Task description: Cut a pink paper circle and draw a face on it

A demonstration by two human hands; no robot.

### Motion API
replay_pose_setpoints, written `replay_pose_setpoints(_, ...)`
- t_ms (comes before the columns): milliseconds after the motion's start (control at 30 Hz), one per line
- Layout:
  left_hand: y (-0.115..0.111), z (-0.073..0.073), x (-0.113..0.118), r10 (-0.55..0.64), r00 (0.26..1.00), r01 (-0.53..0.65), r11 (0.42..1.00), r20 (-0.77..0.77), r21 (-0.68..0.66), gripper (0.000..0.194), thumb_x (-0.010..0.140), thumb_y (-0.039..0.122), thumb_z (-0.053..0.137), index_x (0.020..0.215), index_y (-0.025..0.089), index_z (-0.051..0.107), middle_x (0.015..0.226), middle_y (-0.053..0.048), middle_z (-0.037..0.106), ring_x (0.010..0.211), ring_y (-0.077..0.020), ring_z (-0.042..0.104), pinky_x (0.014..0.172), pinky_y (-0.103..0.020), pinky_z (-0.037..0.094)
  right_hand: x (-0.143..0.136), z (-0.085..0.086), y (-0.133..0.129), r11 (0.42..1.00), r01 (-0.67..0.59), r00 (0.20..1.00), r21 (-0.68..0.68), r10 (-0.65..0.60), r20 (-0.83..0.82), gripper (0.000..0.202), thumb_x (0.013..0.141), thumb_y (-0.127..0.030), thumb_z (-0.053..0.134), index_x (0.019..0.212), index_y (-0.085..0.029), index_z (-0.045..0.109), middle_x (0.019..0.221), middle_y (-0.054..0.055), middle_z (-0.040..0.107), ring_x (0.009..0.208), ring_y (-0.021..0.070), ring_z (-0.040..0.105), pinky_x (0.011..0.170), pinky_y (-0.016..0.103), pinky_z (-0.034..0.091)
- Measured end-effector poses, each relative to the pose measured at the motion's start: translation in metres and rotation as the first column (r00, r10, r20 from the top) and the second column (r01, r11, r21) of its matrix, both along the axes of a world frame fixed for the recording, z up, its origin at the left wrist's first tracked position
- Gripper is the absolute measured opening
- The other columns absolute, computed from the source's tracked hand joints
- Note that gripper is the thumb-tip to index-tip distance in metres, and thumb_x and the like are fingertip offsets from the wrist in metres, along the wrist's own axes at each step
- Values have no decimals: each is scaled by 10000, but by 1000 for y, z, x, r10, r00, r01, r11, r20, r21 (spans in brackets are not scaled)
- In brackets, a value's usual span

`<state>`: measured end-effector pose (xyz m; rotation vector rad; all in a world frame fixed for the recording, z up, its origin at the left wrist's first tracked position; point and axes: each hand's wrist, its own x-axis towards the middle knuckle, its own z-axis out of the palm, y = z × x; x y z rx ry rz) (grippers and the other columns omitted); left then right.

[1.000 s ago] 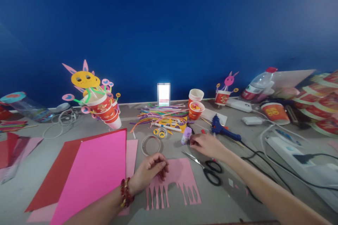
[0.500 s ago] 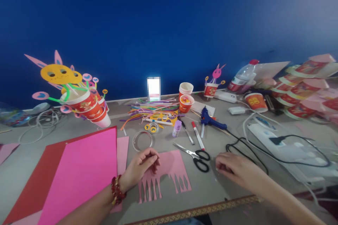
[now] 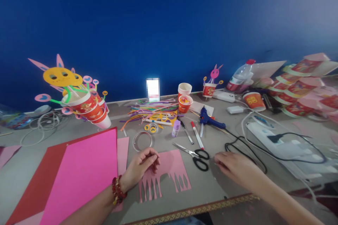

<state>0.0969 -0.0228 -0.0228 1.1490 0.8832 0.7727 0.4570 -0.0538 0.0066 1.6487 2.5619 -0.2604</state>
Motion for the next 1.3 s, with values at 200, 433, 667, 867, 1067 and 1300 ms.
replay_pose_setpoints(200, -1, 1, 0, -5, 1000, 5, 1000, 9, -10, 348, 861, 493, 632, 870, 147, 591, 776, -34, 634, 621, -125, 595, 590, -259, 499, -1, -5, 5, 1000, -5, 999, -1, 5, 47, 123, 792, -127, 499, 741, -196, 588, 700, 65, 689, 671, 231, 664, 594, 292, 395)
replay_pose_setpoints(433, 0, 0, 1, 12, 999, -11, 1000, 30, -19, 346, 847, 491, 650, 863, 149, 596, 756, -34, 633, 608, -123, 582, 563, -246, 487, 0, 49, 47, 985, 142, 968, 99, -118, -220, 119, 852, -241, 494, 805, -230, 603, 688, 9, 677, 591, 159, 608, 574, 253, 391)
replay_pose_setpoints(667, -1, -1, 2, 13, 1000, -13, 1000, 25, -18, 347, 851, 492, 648, 847, 148, 598, 768, -38, 633, 602, -115, 584, 566, -239, 485, -39, 98, 179, 937, 190, 980, 294, -161, -119, 243, 901, -321, 479, 932, -208, 692, 852, 41, 721, 731, 190, 636, 573, 249, 360)
replay_pose_setpoints(867, 0, -2, 0, -12, 997, 15, 999, 74, -36, 348, 851, 486, 654, 863, 144, 589, 771, -40, 627, 610, -113, 575, 568, -239, 494, -48, 83, 227, 959, 129, 992, 253, -124, -32, 256, 889, -316, 517, 886, -206, 748, 906, 74, 729, 816, 221, 637, 572, 245, 326)
replay_pose_setpoints(1067, 0, -3, -1, -24, 997, 26, 999, 80, -22, 335, 869, 476, 636, 879, 144, 589, 780, -41, 626, 619, -115, 577, 573, -241, 494, -42, 78, 228, 961, 131, 991, 245, -122, -48, 244, 853, -257, 525, 973, -226, 735, 910, 44, 728, 815, 203, 638, 585, 238, 344)
replay_pose_setpoints(1300, 1, 0, 0, -14, 999, 15, 1000, 40, -16, 339, 862, 483, 638, 880, 147, 597, 777, -43, 631, 625, -126, 582, 576, -253, 496, -31, 90, 204, 964, 122, 989, 238, -96, -117, 273, 909, -328, 476, 1009, -213, 702, 938, 42, 732, 807, 198, 648, 605, 242, 368)
